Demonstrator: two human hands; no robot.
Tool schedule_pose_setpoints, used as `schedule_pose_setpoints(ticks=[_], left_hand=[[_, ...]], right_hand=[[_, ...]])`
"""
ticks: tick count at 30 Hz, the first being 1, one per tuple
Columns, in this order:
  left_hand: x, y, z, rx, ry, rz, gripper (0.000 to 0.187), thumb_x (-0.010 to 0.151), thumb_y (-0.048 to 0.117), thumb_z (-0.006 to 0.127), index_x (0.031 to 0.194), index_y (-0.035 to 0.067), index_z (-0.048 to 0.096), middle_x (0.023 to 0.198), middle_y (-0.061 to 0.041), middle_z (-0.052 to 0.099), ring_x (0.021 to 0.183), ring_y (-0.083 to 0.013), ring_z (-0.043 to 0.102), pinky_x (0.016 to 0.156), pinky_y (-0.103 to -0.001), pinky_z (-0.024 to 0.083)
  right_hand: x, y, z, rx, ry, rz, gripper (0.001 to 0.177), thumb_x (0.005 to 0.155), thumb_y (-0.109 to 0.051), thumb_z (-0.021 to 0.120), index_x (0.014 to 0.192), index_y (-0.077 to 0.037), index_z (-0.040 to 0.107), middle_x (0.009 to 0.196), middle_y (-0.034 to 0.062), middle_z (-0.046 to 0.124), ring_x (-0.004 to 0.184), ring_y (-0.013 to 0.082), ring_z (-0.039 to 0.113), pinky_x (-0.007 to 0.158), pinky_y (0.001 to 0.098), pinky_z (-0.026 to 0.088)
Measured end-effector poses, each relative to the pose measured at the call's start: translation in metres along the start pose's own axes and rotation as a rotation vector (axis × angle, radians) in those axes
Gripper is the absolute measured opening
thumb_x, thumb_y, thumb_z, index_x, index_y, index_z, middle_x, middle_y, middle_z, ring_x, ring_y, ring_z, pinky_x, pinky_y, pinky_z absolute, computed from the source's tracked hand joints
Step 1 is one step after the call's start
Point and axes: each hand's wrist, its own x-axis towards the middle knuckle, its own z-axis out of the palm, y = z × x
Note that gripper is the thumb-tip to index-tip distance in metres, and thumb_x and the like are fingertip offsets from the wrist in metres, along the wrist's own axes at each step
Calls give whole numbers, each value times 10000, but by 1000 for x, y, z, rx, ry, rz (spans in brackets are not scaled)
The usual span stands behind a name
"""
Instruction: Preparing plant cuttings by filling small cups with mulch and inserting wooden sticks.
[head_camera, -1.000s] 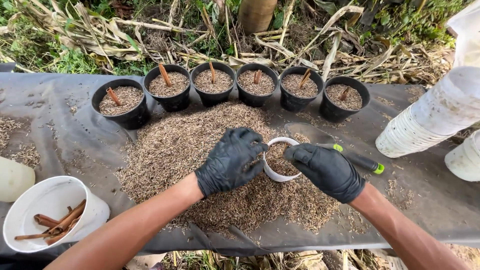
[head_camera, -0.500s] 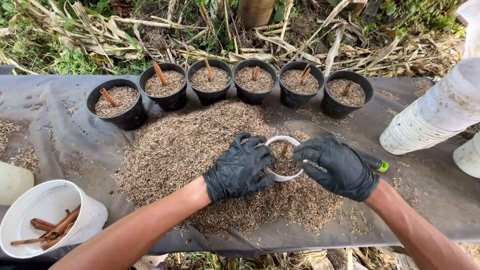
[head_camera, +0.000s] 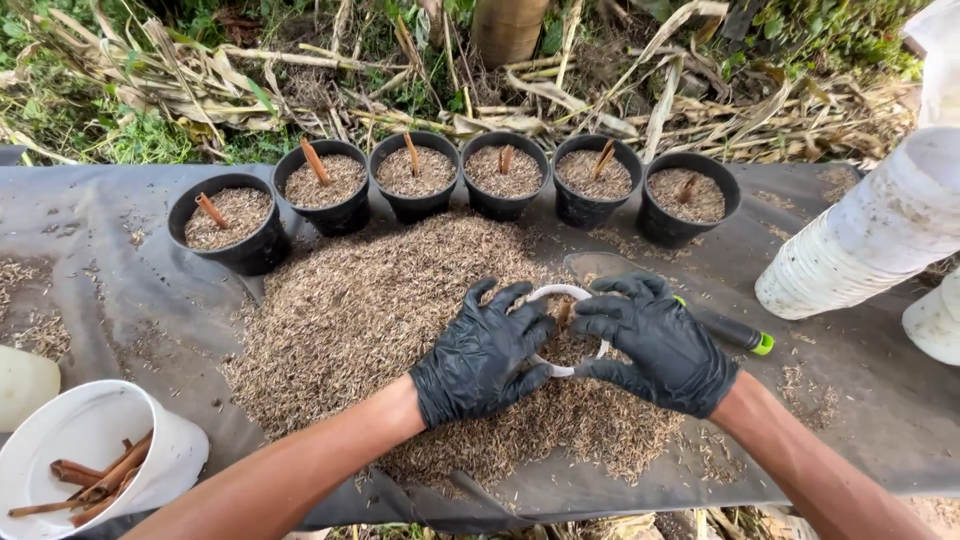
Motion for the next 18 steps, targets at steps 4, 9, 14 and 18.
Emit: schedule_pose_setpoints(ticks=[4,9,14,18], left_hand=[[0,-7,9,-53,69,65,515,1004,561,414,1114,121,659,1269,-110,620,1384,-319,449,1127,-602,208],[2,3,-13,-93,59,191,457,1018,501,380,1147,131,615,1111,-97,620,1073,-313,587,1084,-587,300],[-3,12,-2,-110,12,108,545,1008,634,346,1151,161,574,1228,-112,554,1303,-322,494,1156,-618,176],[3,20,-23,-236,-25,10,618,979,649,360,1291,161,575,1340,-119,565,1397,-317,425,1215,-589,86]], right_hand=[[3,-5,1,-91,-60,-43,516,902,-736,557,1108,-275,662,1202,-46,669,1309,232,504,1100,537,302],[10,-18,-9,76,-174,-43,676,989,-663,413,1224,-80,661,1312,178,663,1241,371,606,1169,577,319],[-2,-6,16,-88,-95,-44,688,863,-806,537,1185,-203,618,1247,36,639,1281,227,552,1184,504,284],[1,-11,-2,-117,-81,-12,663,864,-786,555,1172,-201,607,1278,45,610,1312,231,521,1175,509,287]])
